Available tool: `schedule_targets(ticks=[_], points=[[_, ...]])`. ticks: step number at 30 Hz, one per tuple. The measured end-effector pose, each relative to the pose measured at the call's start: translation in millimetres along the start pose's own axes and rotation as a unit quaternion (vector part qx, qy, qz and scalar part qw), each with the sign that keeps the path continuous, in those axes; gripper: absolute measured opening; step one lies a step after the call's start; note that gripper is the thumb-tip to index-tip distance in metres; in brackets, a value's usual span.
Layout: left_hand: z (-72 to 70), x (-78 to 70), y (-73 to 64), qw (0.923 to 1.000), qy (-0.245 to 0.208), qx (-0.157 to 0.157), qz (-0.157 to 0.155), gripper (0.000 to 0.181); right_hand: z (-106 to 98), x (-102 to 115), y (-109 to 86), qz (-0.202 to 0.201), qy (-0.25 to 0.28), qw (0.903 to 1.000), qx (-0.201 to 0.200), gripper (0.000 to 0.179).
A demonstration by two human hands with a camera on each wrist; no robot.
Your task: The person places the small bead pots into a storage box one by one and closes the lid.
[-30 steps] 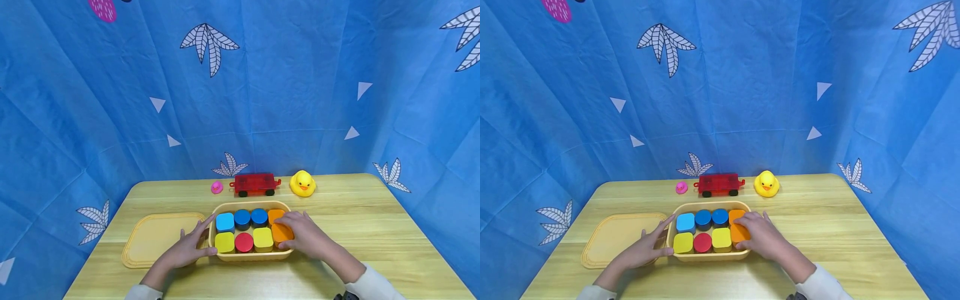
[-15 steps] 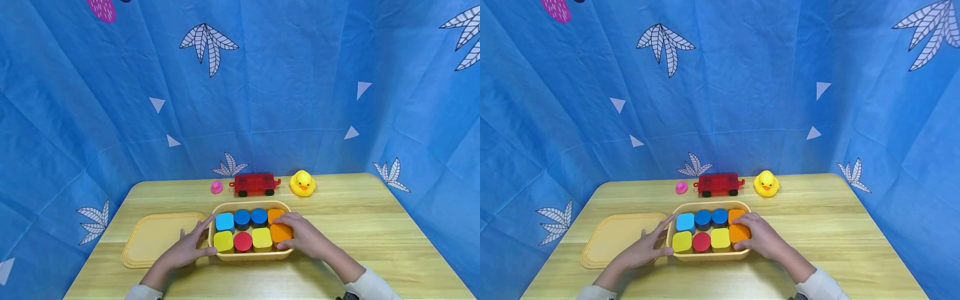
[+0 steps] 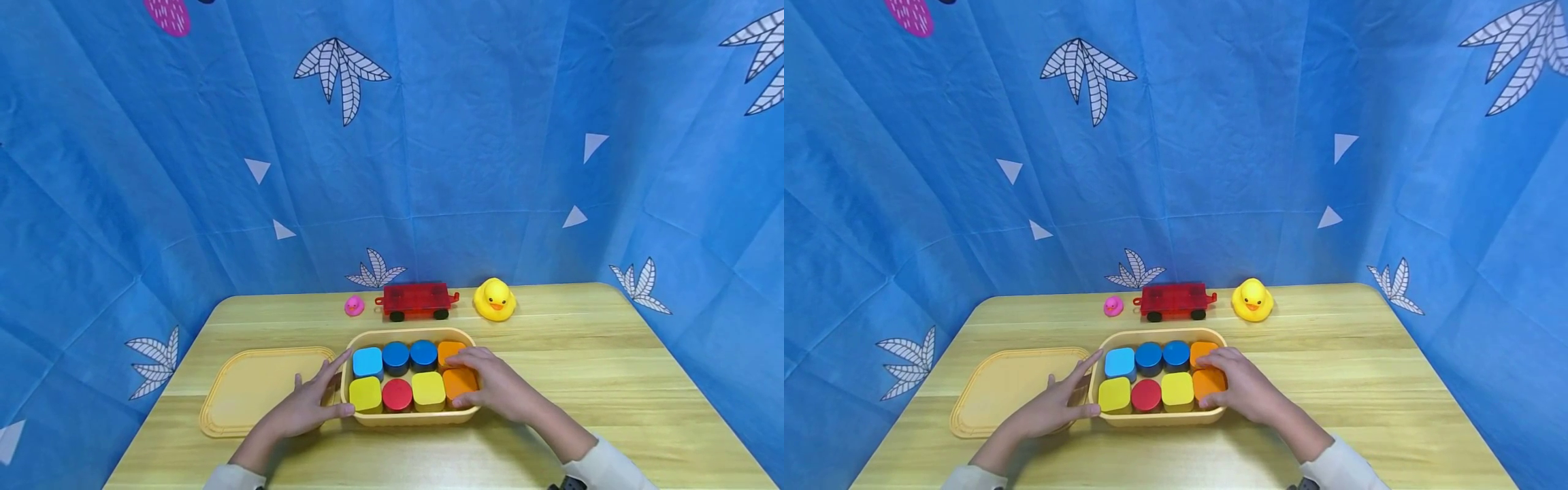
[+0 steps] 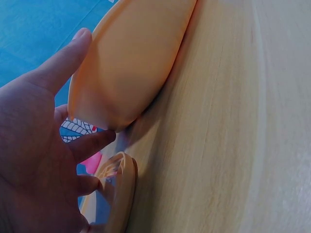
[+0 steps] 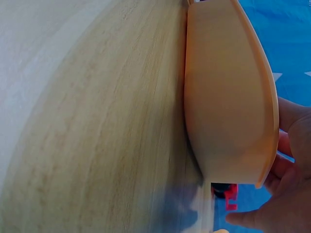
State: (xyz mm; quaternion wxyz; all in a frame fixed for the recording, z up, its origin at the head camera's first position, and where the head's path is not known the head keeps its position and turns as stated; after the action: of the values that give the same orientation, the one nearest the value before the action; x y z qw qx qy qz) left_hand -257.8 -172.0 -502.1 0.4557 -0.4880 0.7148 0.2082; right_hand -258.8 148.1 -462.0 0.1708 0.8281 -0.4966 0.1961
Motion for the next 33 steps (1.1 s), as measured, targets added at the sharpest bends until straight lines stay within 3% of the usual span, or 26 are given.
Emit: schedule_targets(ticks=[24, 33], points=[[0.8, -2.8, -0.8, 1.0, -0.004, 0.0, -0.005, 0.094, 1.8, -0.2, 0.3, 0.009, 0.009, 0.9999, 0.002, 0.066], [0.6, 0.2, 0.7, 0.9998, 0.014, -0.01, -0.013, 0.094, -0.1, -0.6, -2.1, 0.018, -0.003, 0.9998, 0.006, 0.067]])
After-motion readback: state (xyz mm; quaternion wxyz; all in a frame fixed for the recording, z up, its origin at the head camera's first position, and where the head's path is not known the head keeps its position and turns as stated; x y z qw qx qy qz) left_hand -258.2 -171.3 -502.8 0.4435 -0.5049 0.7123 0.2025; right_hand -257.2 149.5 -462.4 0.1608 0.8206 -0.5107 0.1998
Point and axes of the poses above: each hand's wrist, its own y-axis towards the middle knuckle, its own z-axis out of the palm, x = y × z, the point moved 8 cm from there along y, towards the middle knuckle, and after that the axes turned 13 degrees about -y, right-handed, at the moved point
